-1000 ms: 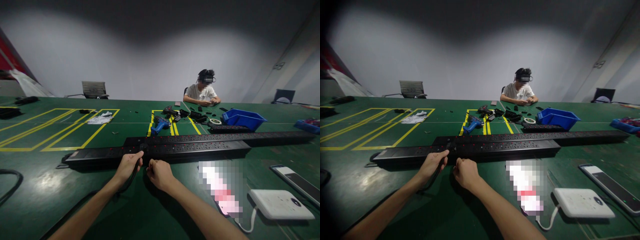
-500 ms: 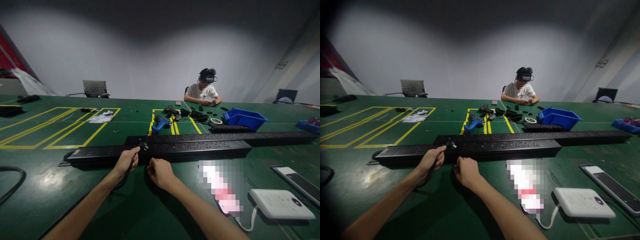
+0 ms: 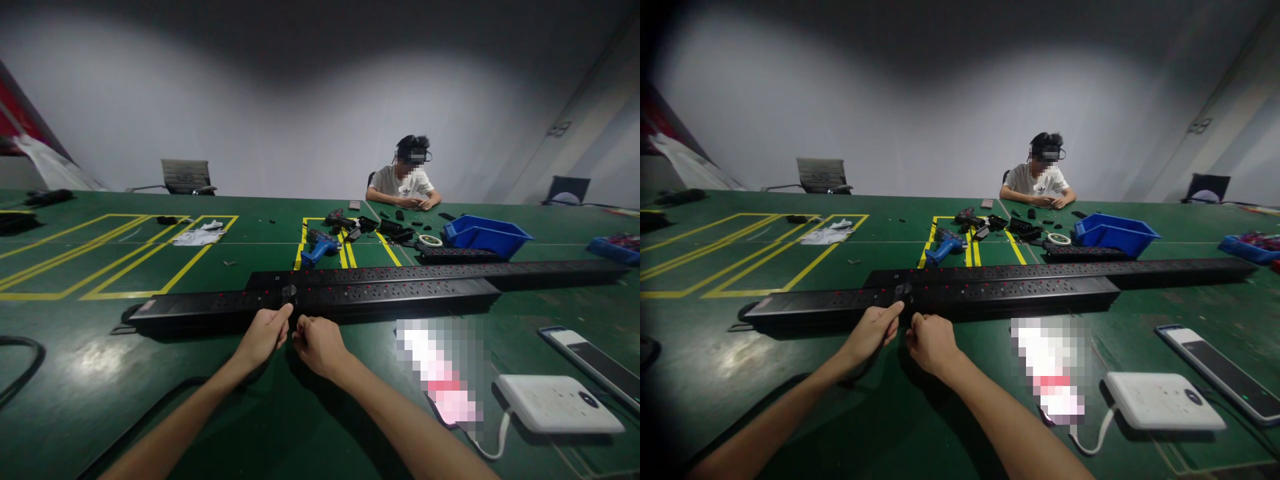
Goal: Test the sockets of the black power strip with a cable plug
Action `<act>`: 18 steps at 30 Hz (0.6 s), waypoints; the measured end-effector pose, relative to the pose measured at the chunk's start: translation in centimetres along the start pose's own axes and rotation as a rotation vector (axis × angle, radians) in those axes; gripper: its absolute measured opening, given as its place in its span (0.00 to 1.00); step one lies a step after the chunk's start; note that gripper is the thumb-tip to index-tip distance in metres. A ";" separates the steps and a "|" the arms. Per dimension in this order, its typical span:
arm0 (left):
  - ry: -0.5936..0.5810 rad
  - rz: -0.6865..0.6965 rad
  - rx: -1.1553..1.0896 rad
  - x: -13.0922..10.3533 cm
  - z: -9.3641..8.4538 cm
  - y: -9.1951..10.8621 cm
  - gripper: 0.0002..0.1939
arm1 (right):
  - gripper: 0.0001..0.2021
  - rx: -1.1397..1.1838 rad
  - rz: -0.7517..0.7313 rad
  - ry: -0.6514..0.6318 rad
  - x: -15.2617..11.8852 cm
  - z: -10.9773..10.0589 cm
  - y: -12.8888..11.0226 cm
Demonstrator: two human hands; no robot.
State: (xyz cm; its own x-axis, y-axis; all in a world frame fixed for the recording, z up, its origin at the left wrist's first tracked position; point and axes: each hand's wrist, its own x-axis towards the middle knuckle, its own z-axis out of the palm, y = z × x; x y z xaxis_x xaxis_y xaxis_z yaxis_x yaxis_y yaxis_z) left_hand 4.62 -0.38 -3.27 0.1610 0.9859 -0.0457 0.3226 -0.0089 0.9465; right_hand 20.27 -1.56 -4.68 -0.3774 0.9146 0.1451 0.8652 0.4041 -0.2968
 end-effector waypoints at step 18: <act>-0.299 -0.432 -0.851 1.1 -2.2 1.5 0.26 | 0.08 -0.002 -0.004 -0.009 -0.1 0.0 0.0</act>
State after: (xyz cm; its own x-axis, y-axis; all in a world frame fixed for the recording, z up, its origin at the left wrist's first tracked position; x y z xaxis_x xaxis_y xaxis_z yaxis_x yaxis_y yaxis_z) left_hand 3.26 1.02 -1.23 0.4533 0.7928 -0.4074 -0.3477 0.5781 0.7381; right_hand 20.26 -1.63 -4.65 -0.3838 0.9131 0.1380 0.8643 0.4078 -0.2943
